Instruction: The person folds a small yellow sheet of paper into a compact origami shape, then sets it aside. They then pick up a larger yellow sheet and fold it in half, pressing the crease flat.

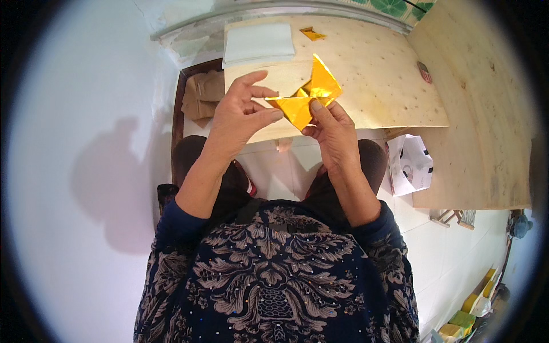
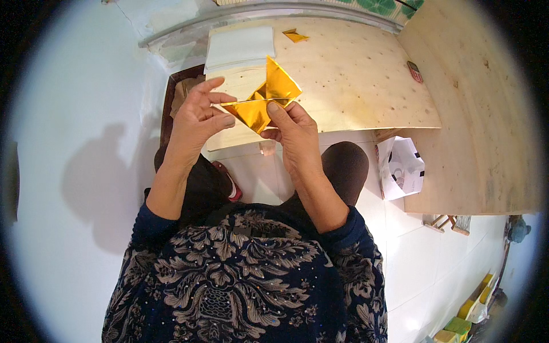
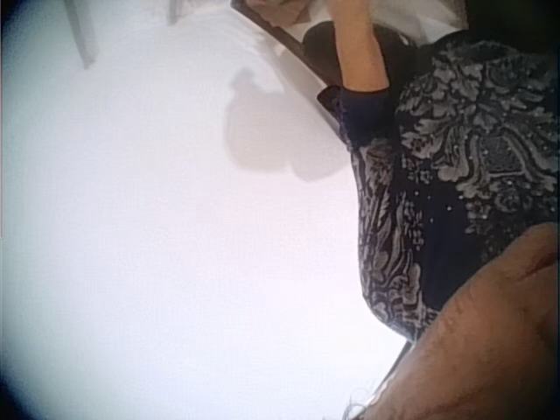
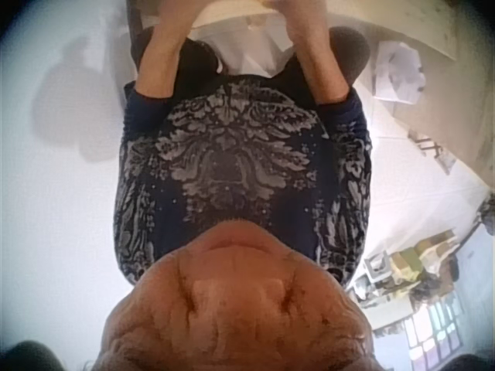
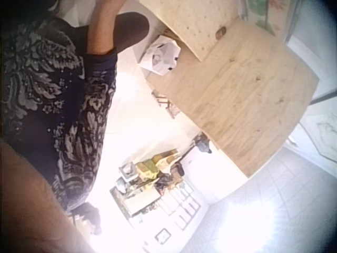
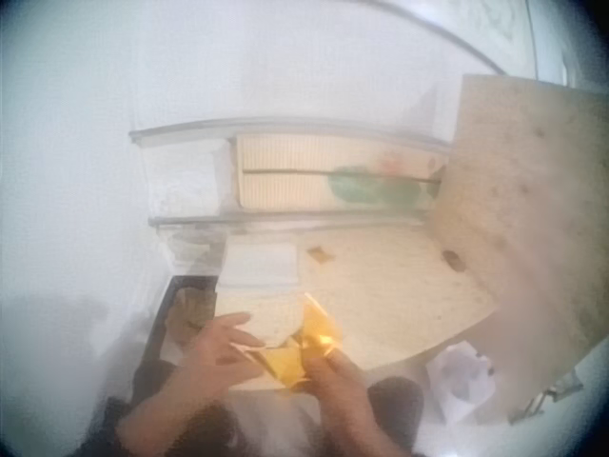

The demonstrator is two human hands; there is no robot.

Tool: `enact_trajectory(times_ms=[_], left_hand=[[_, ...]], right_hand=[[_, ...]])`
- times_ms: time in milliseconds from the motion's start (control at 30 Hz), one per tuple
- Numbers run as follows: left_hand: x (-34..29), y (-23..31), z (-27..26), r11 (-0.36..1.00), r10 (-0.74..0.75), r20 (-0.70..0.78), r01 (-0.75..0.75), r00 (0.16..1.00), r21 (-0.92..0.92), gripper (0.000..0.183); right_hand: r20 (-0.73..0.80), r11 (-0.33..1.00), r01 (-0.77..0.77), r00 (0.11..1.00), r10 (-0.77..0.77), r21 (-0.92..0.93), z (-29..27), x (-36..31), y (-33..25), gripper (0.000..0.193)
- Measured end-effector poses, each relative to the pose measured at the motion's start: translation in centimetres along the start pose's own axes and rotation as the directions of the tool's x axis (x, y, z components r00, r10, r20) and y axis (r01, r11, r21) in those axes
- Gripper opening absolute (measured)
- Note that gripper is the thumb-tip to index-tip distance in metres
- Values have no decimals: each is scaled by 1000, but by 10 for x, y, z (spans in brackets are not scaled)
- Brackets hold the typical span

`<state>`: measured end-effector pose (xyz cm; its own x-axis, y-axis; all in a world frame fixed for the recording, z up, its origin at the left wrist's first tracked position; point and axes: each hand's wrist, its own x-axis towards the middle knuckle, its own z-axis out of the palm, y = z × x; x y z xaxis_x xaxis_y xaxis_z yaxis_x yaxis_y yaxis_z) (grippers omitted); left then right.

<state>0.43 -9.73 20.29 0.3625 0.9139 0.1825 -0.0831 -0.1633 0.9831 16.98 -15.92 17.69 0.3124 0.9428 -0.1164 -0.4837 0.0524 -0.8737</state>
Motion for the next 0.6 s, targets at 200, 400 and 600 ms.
enact_trajectory(times_ms=[200,400,600], left_hand=[[-16,-9,-4,969,-151,74,162,986,-188,17],[-16,-5,1,979,-169,-33,164,985,-125,13],[-17,5,3,980,-190,-42,187,981,-72,14]], right_hand=[[16,996,14,1000,-15,87,3,-3,4,25],[27,995,11,1000,-13,97,4,-7,5,25],[115,970,-116,989,93,215,5,-12,9,26]])
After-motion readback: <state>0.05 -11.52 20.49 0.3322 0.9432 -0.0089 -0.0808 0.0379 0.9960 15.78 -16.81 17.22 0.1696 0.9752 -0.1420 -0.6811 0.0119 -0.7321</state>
